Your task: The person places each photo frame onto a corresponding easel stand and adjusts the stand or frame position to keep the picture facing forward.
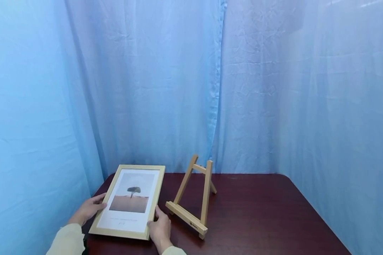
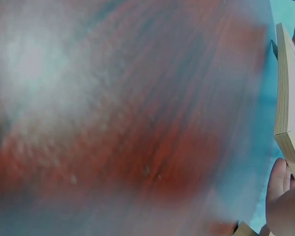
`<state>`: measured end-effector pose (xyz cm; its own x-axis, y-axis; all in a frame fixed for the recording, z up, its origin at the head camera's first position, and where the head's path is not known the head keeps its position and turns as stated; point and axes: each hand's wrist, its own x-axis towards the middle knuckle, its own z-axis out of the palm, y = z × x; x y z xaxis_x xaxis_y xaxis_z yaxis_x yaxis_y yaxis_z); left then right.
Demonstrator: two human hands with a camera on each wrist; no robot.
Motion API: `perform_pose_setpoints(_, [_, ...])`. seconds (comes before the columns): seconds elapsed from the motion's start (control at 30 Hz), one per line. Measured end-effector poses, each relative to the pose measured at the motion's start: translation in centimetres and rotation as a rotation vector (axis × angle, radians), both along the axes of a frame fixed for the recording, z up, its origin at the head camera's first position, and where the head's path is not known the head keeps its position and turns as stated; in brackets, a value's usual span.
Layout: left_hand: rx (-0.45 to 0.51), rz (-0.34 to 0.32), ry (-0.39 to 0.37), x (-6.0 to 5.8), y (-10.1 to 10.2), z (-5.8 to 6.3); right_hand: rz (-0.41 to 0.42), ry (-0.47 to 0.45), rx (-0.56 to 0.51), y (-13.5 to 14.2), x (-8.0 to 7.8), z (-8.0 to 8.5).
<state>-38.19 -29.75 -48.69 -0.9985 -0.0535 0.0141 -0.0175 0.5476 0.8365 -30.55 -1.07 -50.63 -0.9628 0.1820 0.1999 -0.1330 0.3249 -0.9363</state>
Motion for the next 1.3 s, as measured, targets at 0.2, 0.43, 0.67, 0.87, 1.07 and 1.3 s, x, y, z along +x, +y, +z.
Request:
perform_pose_setpoints(0.2, [0.017, 0.010, 0.003, 0.0, 0.4, 0.7, 0.032, 0.043, -0.044, 0.5, -0.4, 0.4])
perform_pose_setpoints(0.43, [0.056, 0.034, 0.017, -0.6, 0.9, 1.4, 0.066, 0.085, -0.102, 1.0, -0.6, 1.4])
perform_pose_setpoints(0.67, [0.125, 0.035, 0.027, -0.9, 1.7, 2.5, 0.084, 0.077, -0.111, 1.5, -0.8, 2.2])
perform_pose_setpoints(0.87, [0.167, -0.003, 0.075, -1.0, 2.2, 3.4, 0.103, 0.062, -0.109, 2.1, -1.1, 3.1])
perform_pose_setpoints(1.07, [0.186, -0.034, 0.108, -1.2, 3.0, 4.7, 0.089, 0.102, -0.101, 2.8, -1.3, 4.0])
perform_pose_setpoints(1.3, [0.216, -0.053, 0.132, -1.5, 3.7, 5.7, 0.068, 0.149, -0.084, 3.7, -1.8, 4.8])
